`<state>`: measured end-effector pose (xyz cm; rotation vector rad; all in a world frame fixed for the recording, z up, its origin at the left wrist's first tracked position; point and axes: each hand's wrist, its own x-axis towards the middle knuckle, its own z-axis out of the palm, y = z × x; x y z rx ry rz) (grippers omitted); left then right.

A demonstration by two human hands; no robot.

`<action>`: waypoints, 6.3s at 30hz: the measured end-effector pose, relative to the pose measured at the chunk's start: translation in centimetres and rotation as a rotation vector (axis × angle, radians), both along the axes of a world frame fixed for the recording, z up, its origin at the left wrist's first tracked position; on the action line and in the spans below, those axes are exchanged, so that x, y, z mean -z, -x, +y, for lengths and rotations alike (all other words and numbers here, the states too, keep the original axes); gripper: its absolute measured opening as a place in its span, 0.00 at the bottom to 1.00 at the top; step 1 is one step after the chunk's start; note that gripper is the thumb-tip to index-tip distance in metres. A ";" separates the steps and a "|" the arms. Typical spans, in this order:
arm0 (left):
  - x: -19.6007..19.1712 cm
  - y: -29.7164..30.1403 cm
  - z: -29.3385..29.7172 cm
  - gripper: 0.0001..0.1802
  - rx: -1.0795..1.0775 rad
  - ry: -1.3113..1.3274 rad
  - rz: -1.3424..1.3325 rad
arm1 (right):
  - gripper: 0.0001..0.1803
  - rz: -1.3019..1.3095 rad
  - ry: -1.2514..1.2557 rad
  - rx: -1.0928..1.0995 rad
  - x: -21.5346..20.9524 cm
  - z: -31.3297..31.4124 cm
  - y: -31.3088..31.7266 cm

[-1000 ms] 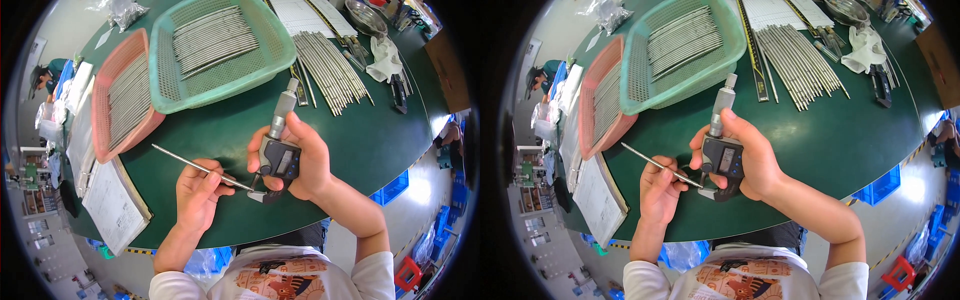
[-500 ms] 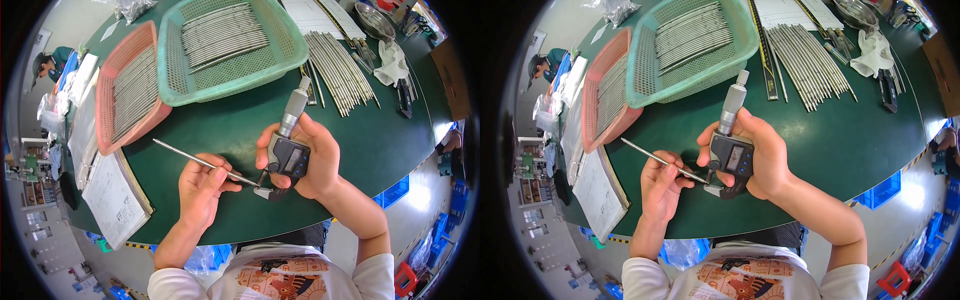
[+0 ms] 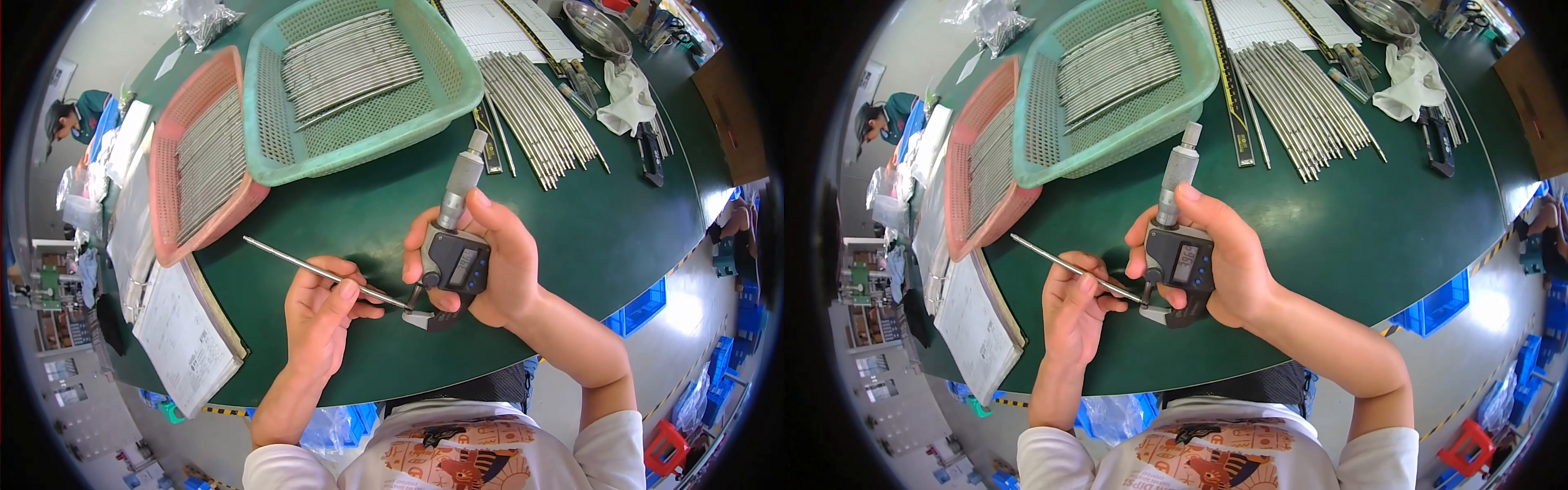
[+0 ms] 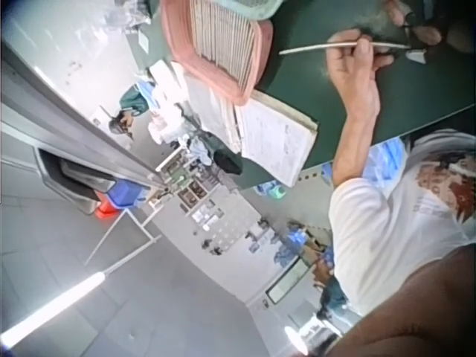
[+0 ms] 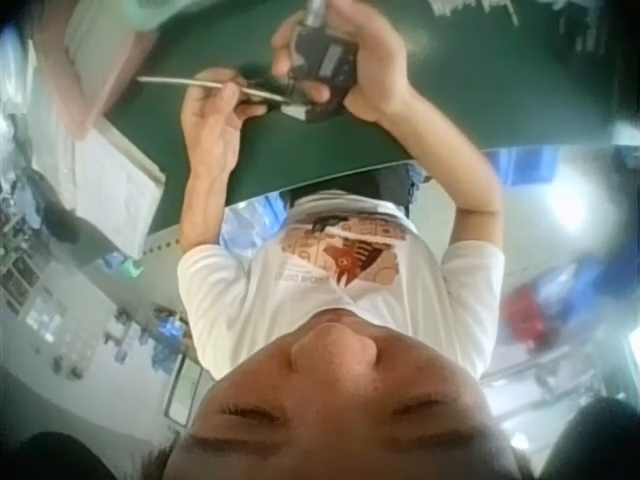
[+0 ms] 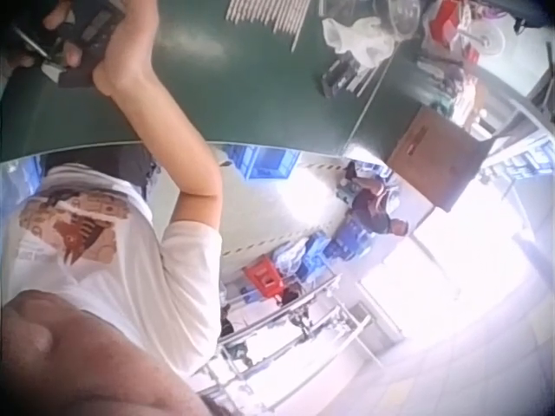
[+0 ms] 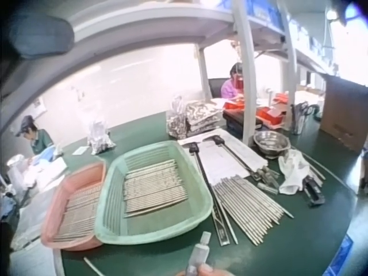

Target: Measuring the diameter of thin metal rods using a digital micrometer and sorting them into plastic baskets.

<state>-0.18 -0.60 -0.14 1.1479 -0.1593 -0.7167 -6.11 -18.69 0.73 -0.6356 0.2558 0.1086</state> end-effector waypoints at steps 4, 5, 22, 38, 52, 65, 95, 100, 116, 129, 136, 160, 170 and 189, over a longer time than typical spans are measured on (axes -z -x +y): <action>0.1 0.0 0.1 0.11 -0.010 -0.014 -0.005 | 0.32 -0.005 0.030 -0.012 -0.1 0.1 -0.1; 0.2 0.0 0.0 0.11 -0.010 -0.015 -0.005 | 0.32 -0.005 0.029 -0.012 -0.1 0.1 -0.1; -0.2 -0.1 0.0 0.13 0.062 0.106 0.035 | 0.33 0.116 -0.068 -0.031 -0.3 -0.2 -0.3; 0.0 -0.2 -0.1 0.14 0.061 0.058 0.028 | 0.34 0.079 0.028 -0.018 0.0 -0.2 -0.2; -0.1 -0.5 0.2 0.17 0.103 0.128 0.073 | 0.33 0.099 -0.079 -0.036 -0.1 -0.2 -0.3; -0.4 -0.5 -0.1 0.17 0.118 0.131 0.091 | 0.31 0.073 -0.033 -0.043 -0.1 -0.2 -0.2; -0.3 0.0 0.0 0.15 0.087 0.120 0.018 | 0.31 0.076 -0.095 -0.033 0.0 -0.2 -0.2; -0.3 0.0 -0.1 0.16 0.090 0.125 0.027 | 0.30 0.071 -0.042 -0.039 -0.1 -0.2 -0.1; -0.3 0.1 -0.2 0.16 0.036 0.014 -0.009 | 0.30 0.026 0.012 -0.044 -0.1 0.1 -0.2; -0.2 0.0 -0.1 0.17 0.039 0.014 0.011 | 0.34 0.057 -0.037 -0.037 0.0 -0.1 -0.2; -0.2 0.1 -0.3 0.16 0.039 0.003 -0.002 | 0.32 0.023 -0.032 -0.036 0.0 0.0 -0.2; -0.2 -0.3 0.0 0.18 0.084 0.062 0.054 | 0.34 0.093 -0.002 -0.030 -0.1 0.0 -0.3; -0.1 -0.3 0.0 0.19 0.111 0.123 0.050 | 0.32 0.070 -0.083 -0.057 -0.1 -0.1 -0.2; -0.4 0.0 -0.1 0.18 0.088 -0.001 -0.002 | 0.33 0.066 0.023 -0.027 -0.1 0.0 -0.3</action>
